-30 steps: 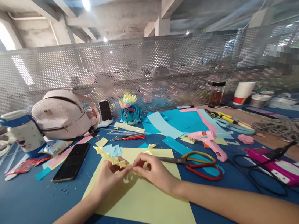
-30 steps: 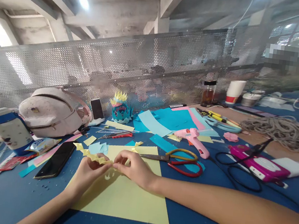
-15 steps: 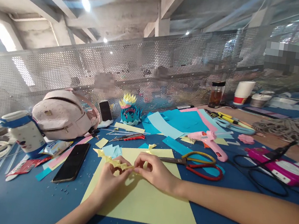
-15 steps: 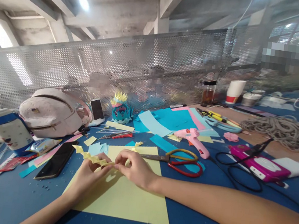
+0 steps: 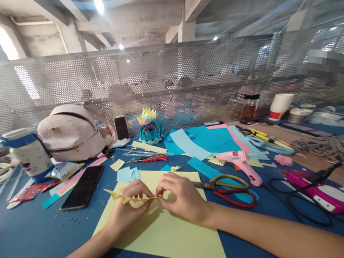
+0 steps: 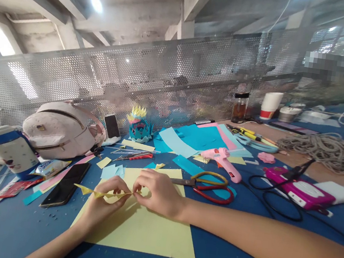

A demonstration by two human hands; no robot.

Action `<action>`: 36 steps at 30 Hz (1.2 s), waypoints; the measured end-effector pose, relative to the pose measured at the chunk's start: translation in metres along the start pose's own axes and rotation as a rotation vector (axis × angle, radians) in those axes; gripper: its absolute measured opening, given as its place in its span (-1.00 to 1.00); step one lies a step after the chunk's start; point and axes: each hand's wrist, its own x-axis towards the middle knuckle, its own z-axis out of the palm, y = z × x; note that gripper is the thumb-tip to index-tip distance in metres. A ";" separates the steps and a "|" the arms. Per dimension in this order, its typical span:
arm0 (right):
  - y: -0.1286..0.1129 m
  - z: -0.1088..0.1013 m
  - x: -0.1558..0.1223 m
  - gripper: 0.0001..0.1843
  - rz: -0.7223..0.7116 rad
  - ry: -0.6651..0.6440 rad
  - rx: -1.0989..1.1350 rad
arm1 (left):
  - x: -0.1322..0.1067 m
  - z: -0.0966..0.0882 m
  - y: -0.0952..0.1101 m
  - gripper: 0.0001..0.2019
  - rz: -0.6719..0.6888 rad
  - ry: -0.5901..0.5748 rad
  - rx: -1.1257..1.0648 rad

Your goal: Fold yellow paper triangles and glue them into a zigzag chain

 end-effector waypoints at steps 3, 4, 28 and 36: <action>0.004 -0.003 0.000 -0.86 -0.162 -0.024 -0.172 | -0.002 -0.001 -0.002 -0.89 0.073 -0.027 0.030; 0.006 -0.004 0.000 -0.82 -0.227 -0.040 -0.236 | -0.002 -0.002 -0.003 -0.89 0.103 -0.040 0.048; 0.029 -0.012 0.009 -0.64 -0.741 -0.160 -0.579 | 0.001 -0.007 -0.015 -0.72 0.512 -0.314 0.452; 0.025 -0.020 0.013 -0.69 -0.663 -0.309 -0.497 | -0.002 -0.007 -0.011 -0.72 0.479 -0.370 0.465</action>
